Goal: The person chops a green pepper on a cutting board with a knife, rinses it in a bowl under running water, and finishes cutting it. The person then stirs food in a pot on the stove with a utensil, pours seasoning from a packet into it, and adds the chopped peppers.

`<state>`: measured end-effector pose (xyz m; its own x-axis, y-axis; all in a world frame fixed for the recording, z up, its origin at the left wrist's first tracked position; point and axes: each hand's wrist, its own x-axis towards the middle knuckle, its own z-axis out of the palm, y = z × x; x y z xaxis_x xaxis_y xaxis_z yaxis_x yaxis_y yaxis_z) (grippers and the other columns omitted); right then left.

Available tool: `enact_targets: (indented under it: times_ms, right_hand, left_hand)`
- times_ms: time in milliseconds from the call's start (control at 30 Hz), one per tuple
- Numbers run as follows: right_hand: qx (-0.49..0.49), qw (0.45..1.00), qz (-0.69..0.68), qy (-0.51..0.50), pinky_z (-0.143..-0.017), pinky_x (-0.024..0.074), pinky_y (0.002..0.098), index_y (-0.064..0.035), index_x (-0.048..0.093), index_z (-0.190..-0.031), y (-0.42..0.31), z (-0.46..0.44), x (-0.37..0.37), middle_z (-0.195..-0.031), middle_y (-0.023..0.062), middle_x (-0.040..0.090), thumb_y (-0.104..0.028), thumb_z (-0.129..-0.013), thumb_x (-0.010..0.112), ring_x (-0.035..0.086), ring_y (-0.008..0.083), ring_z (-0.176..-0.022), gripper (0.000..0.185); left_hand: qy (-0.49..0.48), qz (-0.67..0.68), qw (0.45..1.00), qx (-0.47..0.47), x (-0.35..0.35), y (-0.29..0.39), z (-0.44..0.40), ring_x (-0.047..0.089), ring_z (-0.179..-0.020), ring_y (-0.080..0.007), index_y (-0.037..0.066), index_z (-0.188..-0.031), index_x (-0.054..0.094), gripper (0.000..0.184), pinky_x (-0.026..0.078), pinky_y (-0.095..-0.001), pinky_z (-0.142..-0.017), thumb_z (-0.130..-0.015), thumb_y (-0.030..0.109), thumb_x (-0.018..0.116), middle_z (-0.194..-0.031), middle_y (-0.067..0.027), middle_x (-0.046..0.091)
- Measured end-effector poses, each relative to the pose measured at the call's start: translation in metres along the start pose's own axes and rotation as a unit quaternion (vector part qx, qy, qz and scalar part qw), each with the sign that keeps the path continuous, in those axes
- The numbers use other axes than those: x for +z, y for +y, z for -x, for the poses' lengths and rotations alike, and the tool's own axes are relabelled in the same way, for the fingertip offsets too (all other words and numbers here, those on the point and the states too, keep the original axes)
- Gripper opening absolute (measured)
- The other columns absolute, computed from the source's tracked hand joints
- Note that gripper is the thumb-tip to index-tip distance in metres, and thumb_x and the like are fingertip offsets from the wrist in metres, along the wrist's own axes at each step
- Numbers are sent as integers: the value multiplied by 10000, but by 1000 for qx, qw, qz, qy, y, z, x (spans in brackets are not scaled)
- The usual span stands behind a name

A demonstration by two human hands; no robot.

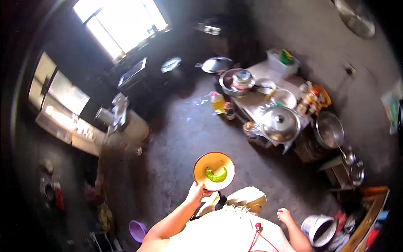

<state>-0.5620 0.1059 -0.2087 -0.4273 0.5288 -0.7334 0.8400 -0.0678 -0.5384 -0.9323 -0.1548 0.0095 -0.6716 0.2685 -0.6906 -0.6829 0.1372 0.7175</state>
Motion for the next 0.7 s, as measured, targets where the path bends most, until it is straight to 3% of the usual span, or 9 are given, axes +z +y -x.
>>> enact_targets:
  times_ms: [67,133,200,333,467,567,633,700]
  right_hand:
    - [-29,996,85,-24,-628,512,299,-15,591,-1035,-46,-7,8,-826,92,648,-128,-802,576,626,149,-677,259]
    - [-139,971,195,-22,-694,506,286,-27,592,-1061,-86,-27,22,-869,100,659,-157,-803,582,636,146,-730,289]
    - [-181,958,221,-35,-728,496,282,-40,592,-1070,-142,-42,57,-879,93,659,-177,-812,578,635,151,-749,292]
    - [-245,940,224,-77,-675,498,281,-17,575,-1084,-263,-67,159,-884,88,650,-145,-820,567,623,131,-747,293]
    - [-212,959,86,-168,-604,486,257,-1,534,-1128,-383,-55,274,-890,61,615,-93,-827,544,590,122,-706,316]
    - [-235,939,131,-215,-608,489,260,-1,531,-1132,-441,-48,338,-951,81,611,-97,-827,558,591,123,-744,321]
    - [-441,812,356,-141,-813,477,336,-15,565,-1099,-476,-31,360,-1072,148,599,-165,-812,589,595,254,-965,324]
    - [-420,805,382,-173,-861,451,343,-21,565,-1098,-505,-19,376,-1092,152,587,-178,-811,589,569,268,-1015,328]
  left_hand:
    - [20,43,999,6,-37,7,9,610,-883,-224,29,-1143,410,299,527,-336,-739,-856,111,400,-1019,-128,574]
    - [43,38,998,8,-78,18,21,598,-909,-212,37,-1173,406,323,519,-349,-766,-863,125,381,-1015,-111,570]
    - [71,47,996,26,-138,16,21,597,-904,-211,36,-1172,411,323,520,-346,-766,-861,121,388,-1005,-113,568]
    - [159,131,978,42,-267,5,21,597,-895,-240,16,-1153,410,352,551,-385,-700,-807,76,392,-1012,-122,559]
    - [250,152,952,92,-384,-16,24,623,-776,-248,-13,-1079,419,308,564,-376,-615,-777,44,425,-957,-138,574]
    - [320,168,926,106,-435,-3,53,619,-798,-235,-29,-1022,413,248,563,-355,-603,-789,57,414,-950,-146,578]
    - [344,212,908,111,-460,-12,60,620,-766,-231,-20,-1038,430,259,562,-361,-615,-793,63,421,-940,-132,578]
    - [365,246,891,111,-479,-8,68,621,-734,-221,-6,-1060,449,271,560,-367,-634,-801,72,427,-929,-113,578]
